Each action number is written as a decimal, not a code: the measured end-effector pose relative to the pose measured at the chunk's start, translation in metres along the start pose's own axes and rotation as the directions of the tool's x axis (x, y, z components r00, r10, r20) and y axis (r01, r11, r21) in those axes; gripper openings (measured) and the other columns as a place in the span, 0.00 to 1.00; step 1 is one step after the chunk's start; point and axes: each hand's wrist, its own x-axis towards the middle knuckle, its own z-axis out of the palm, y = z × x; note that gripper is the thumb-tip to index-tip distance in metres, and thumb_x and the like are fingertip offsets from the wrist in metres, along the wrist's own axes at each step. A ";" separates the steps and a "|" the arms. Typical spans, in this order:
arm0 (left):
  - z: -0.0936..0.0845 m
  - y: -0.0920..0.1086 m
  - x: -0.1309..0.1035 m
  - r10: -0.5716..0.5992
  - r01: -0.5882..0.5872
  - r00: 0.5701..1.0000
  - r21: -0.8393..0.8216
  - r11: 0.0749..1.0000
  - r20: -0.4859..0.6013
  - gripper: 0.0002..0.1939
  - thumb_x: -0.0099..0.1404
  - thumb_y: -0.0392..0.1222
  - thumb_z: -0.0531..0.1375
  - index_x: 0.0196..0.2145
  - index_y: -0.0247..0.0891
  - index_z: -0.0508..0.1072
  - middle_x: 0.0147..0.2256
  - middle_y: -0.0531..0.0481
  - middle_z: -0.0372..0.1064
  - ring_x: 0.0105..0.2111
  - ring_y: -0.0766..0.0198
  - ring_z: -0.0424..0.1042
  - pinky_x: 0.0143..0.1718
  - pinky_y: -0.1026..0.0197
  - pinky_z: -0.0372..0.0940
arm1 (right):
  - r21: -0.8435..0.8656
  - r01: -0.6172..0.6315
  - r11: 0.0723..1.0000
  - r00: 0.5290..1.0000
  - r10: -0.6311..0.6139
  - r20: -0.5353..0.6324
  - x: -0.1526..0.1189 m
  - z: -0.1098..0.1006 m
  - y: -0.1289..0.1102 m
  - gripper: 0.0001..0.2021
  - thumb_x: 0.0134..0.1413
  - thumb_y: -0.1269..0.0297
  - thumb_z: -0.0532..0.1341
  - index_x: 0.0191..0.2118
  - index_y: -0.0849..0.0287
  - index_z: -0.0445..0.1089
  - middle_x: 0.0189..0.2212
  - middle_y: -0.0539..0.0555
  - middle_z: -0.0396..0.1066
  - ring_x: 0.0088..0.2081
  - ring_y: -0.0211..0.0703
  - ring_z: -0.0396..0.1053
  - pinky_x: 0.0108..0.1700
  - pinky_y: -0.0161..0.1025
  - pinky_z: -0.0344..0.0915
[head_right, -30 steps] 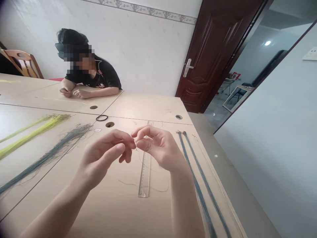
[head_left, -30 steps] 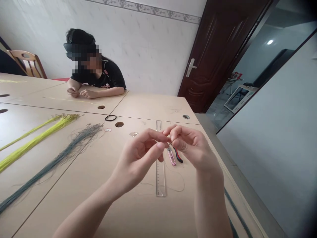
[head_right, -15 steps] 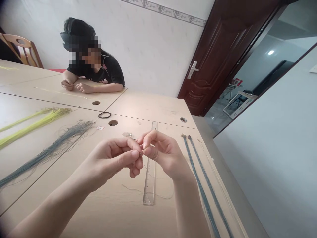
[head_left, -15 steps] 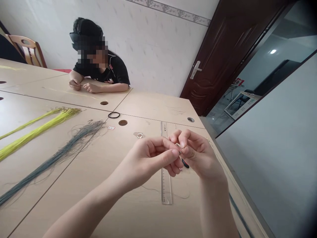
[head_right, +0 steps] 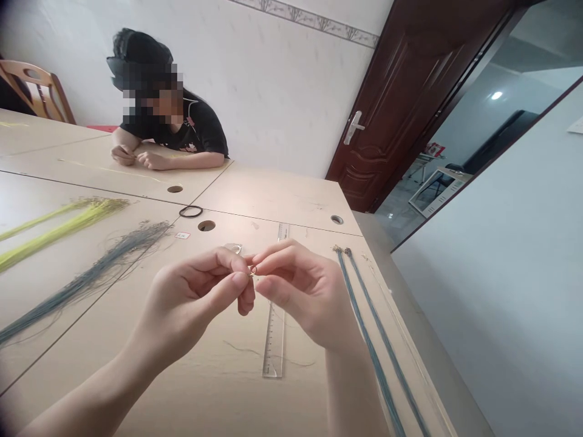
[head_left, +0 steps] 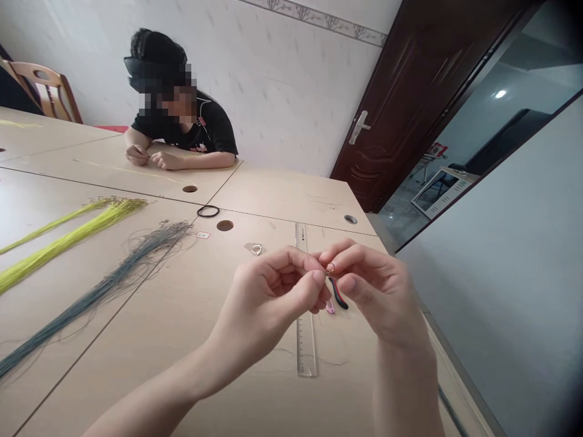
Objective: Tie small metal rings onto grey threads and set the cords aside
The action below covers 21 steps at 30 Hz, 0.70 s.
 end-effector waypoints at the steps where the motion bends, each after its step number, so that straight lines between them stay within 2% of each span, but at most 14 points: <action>1: 0.001 -0.001 0.000 0.012 -0.011 1.000 0.014 1.000 -0.014 0.07 0.60 0.33 0.57 0.24 0.35 0.68 0.19 0.54 0.69 0.21 0.68 0.70 0.22 0.68 0.69 | -0.056 0.012 0.998 1.000 -0.013 -0.019 -0.002 0.002 -0.002 0.05 0.52 0.68 0.62 0.36 0.53 0.73 0.36 0.53 0.68 0.36 0.40 0.70 0.31 0.36 0.71; 4: 0.002 -0.002 0.001 0.016 -0.015 1.000 0.034 0.999 -0.014 0.07 0.60 0.33 0.57 0.24 0.34 0.69 0.19 0.53 0.70 0.21 0.69 0.70 0.21 0.68 0.69 | -0.240 0.049 0.970 0.990 -0.079 -0.118 -0.008 0.008 -0.007 0.07 0.51 0.71 0.62 0.36 0.52 0.74 0.35 0.53 0.67 0.33 0.39 0.69 0.26 0.36 0.70; 8: 0.002 -0.002 0.002 0.050 -0.050 0.999 0.092 0.995 0.003 0.07 0.61 0.33 0.57 0.26 0.35 0.70 0.20 0.54 0.70 0.21 0.70 0.71 0.22 0.70 0.69 | -0.519 0.102 0.849 0.947 -0.242 -0.210 -0.011 0.016 -0.010 0.08 0.51 0.73 0.62 0.34 0.52 0.73 0.34 0.53 0.69 0.37 0.43 0.69 0.35 0.42 0.69; 11: 0.000 -0.004 0.001 0.132 -0.126 0.991 0.243 0.962 -0.005 0.06 0.60 0.32 0.57 0.27 0.36 0.72 0.20 0.56 0.70 0.21 0.71 0.70 0.22 0.72 0.68 | -0.667 0.111 0.737 0.936 -0.302 -0.179 -0.012 0.019 -0.013 0.06 0.52 0.73 0.60 0.34 0.54 0.71 0.34 0.52 0.69 0.38 0.41 0.68 0.38 0.40 0.66; 15: -0.002 -0.006 -0.001 0.209 -0.193 0.978 0.404 0.894 0.004 0.05 0.60 0.32 0.58 0.29 0.37 0.72 0.23 0.56 0.71 0.24 0.70 0.71 0.25 0.71 0.68 | -0.808 0.114 0.578 0.946 -0.311 -0.089 -0.013 0.019 -0.017 0.04 0.54 0.73 0.59 0.33 0.56 0.67 0.33 0.51 0.68 0.38 0.39 0.67 0.41 0.38 0.64; 21: -0.004 -0.007 -0.002 0.192 -0.181 0.981 0.471 0.863 0.026 0.05 0.59 0.32 0.57 0.27 0.38 0.70 0.22 0.58 0.69 0.23 0.72 0.68 0.22 0.73 0.64 | -0.843 0.192 0.502 0.950 -0.310 0.032 -0.013 0.016 -0.017 0.04 0.55 0.74 0.57 0.34 0.57 0.64 0.34 0.53 0.66 0.42 0.41 0.66 0.44 0.39 0.63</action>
